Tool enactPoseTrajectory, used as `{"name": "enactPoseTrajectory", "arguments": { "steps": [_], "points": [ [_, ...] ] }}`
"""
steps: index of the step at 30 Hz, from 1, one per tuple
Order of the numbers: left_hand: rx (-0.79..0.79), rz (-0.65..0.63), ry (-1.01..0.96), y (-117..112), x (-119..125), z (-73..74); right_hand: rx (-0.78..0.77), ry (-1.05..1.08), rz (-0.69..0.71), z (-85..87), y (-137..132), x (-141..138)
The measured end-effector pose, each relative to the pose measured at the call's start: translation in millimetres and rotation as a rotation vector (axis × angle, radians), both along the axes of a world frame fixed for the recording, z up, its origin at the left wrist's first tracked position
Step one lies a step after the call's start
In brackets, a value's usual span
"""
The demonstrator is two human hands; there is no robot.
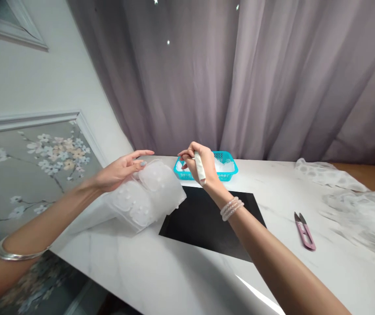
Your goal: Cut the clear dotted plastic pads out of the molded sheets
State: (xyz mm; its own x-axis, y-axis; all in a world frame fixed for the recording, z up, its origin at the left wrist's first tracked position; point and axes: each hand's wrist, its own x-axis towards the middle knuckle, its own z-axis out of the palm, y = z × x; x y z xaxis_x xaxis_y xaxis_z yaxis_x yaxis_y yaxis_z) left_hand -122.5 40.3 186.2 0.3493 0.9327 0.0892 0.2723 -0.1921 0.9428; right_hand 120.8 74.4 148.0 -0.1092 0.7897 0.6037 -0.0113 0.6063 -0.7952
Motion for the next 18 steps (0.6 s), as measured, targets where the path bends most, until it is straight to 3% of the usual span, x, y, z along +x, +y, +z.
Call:
{"name": "enactPoseTrajectory", "arguments": {
  "steps": [3, 6, 12, 15, 18],
  "points": [
    [0.000, 0.035, -0.001, 1, 6, -4.0, 0.053, -0.145, -0.007, -0.2, -14, 1],
    [0.100, 0.092, 0.040, 3, 15, -6.9, 0.142, -0.285, -0.094, -6.7, -29, -5],
    [0.271, 0.175, 0.085, 7, 40, -14.7, 0.345, -0.300, -0.168, -25.8, -46, -14],
    [0.376, 0.235, 0.132, 11, 48, -21.3, 0.313, -0.288, -0.117, -27.1, -46, -10],
    [0.462, 0.286, 0.182, 17, 45, -25.3, 0.233, -0.218, -0.126, -20.9, -42, 15]
  ]
}}
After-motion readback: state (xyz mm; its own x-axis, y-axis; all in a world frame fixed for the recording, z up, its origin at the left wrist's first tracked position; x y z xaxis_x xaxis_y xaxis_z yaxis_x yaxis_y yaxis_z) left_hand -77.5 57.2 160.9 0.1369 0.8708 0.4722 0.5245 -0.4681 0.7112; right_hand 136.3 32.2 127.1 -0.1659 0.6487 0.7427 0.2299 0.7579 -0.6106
